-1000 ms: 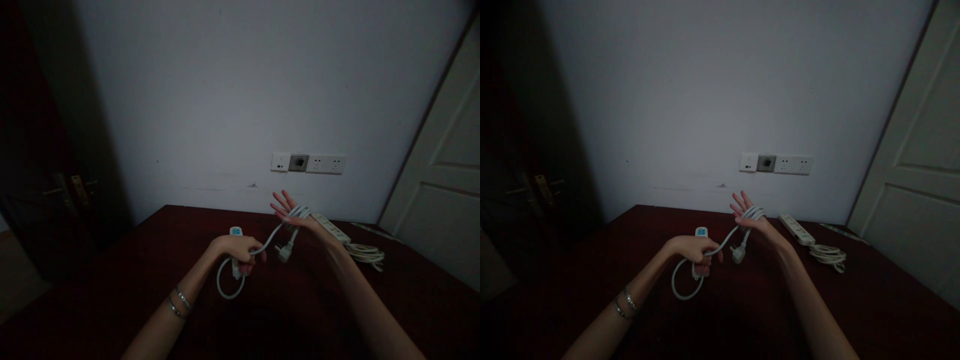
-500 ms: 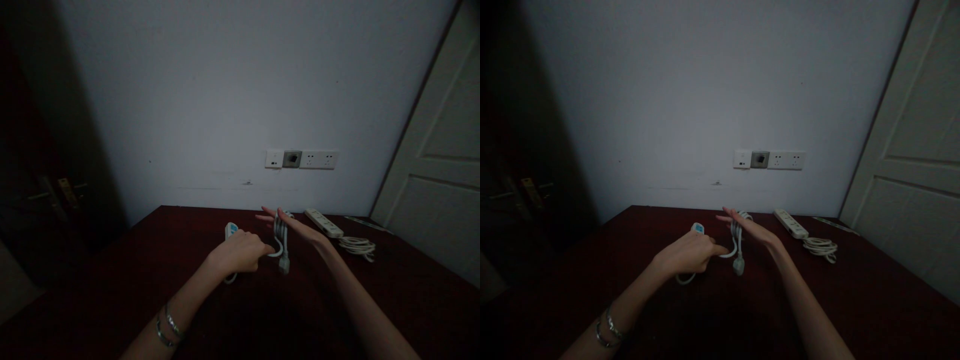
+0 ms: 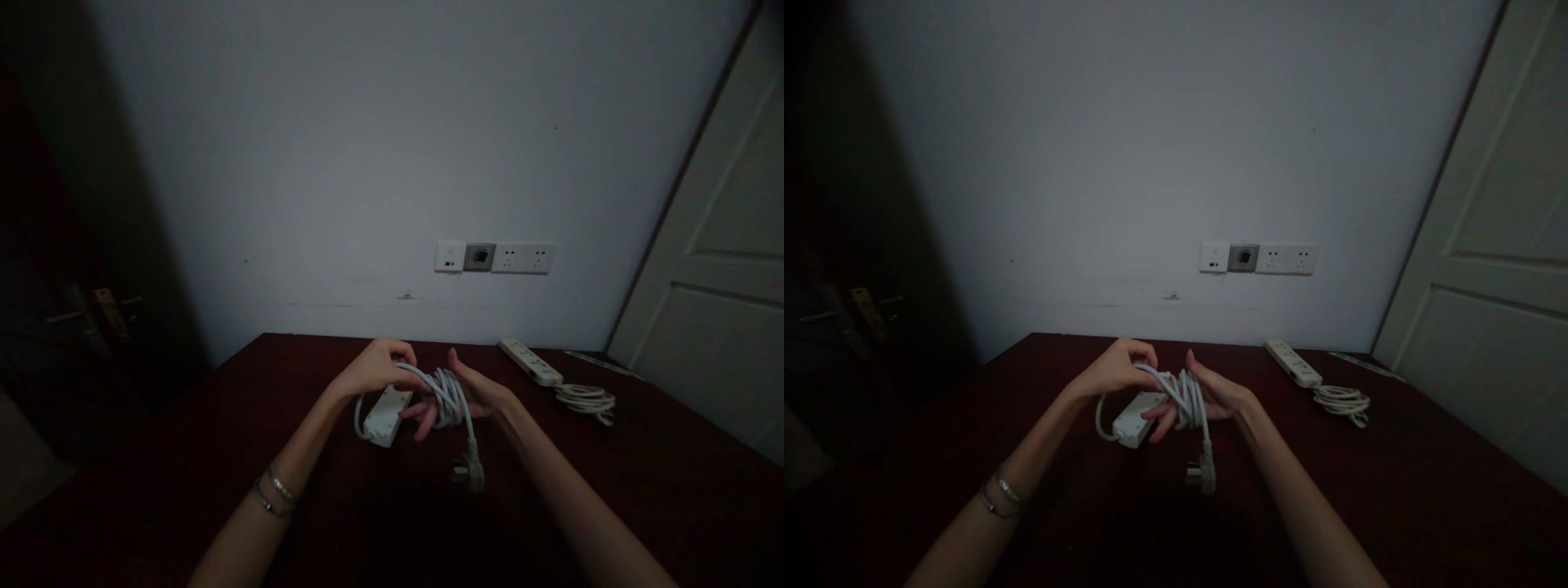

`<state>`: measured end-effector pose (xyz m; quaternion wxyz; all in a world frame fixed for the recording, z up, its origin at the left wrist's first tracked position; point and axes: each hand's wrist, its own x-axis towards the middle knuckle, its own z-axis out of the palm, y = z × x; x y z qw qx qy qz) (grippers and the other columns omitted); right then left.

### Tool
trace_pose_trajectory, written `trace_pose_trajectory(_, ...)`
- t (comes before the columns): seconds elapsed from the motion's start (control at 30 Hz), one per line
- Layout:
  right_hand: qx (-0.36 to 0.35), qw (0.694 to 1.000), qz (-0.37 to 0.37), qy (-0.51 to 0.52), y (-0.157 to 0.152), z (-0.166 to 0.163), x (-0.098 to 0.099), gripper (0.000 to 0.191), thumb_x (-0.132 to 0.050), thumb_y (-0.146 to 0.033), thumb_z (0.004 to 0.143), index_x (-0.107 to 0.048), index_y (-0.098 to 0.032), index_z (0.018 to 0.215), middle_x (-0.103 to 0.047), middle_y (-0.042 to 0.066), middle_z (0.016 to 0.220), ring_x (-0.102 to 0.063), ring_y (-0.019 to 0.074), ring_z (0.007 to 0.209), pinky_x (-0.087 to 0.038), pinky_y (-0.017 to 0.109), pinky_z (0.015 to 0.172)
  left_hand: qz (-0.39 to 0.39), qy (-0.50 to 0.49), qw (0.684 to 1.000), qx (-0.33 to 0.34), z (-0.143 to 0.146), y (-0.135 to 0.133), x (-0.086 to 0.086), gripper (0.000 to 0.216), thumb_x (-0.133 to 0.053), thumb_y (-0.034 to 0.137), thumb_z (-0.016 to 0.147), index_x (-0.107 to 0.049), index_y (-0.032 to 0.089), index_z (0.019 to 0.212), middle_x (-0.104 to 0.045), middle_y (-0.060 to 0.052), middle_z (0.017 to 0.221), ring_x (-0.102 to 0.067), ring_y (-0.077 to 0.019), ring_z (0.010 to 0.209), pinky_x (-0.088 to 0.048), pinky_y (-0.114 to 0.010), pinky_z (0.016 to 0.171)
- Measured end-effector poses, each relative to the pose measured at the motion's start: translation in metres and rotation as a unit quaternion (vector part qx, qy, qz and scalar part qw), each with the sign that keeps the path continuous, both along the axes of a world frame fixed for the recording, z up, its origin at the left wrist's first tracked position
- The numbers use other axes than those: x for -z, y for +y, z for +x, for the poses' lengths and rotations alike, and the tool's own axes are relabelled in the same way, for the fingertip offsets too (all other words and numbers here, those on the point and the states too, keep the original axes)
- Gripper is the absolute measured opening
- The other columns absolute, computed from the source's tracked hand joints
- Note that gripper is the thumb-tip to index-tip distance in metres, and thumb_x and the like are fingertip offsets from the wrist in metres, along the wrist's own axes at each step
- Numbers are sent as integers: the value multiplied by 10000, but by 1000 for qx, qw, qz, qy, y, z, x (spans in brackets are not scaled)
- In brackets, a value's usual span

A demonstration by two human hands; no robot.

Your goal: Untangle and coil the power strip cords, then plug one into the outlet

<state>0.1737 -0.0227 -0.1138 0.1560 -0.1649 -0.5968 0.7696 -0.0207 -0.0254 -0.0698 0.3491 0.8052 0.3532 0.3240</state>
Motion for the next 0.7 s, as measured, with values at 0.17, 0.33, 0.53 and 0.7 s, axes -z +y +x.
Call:
trace_pose_trajectory(0.17,-75,997,14,22,-2,-1,0,996,-309,-848,615,-508,-44,1169,-654,226,968,-644,303,873,-375,442,902,-107,-56,993,13,-4,8,2,260,-723,257,549,-520,130,648,-496,64,514,-399,-37,425,-284,-171,423)
trace_pose_trajectory(0.33,-145,988,49,11,-12,-8,-5,902,-461,-778,623,-546,-38,1132,-681,196,863,-644,283,859,-429,379,817,-195,-102,975,39,6,7,9,349,-753,290,531,-466,151,673,-430,102,442,-294,-10,310,-176,-162,344)
trace_pose_trajectory(0.53,-87,992,84,47,-22,-16,-24,628,-479,-519,805,-528,-6,1163,-617,57,472,-635,185,675,-427,294,757,-216,-181,958,48,7,12,15,341,-743,293,544,-470,144,686,-453,90,469,-302,-1,316,-172,-148,335)
trace_pose_trajectory(0.7,25,988,93,117,-18,-17,-23,460,-543,-367,800,-592,6,1064,-600,41,441,-555,136,557,-420,258,658,-179,-214,959,56,6,19,22,354,-751,333,564,-539,118,750,-525,42,567,-373,-8,384,-244,-144,376)
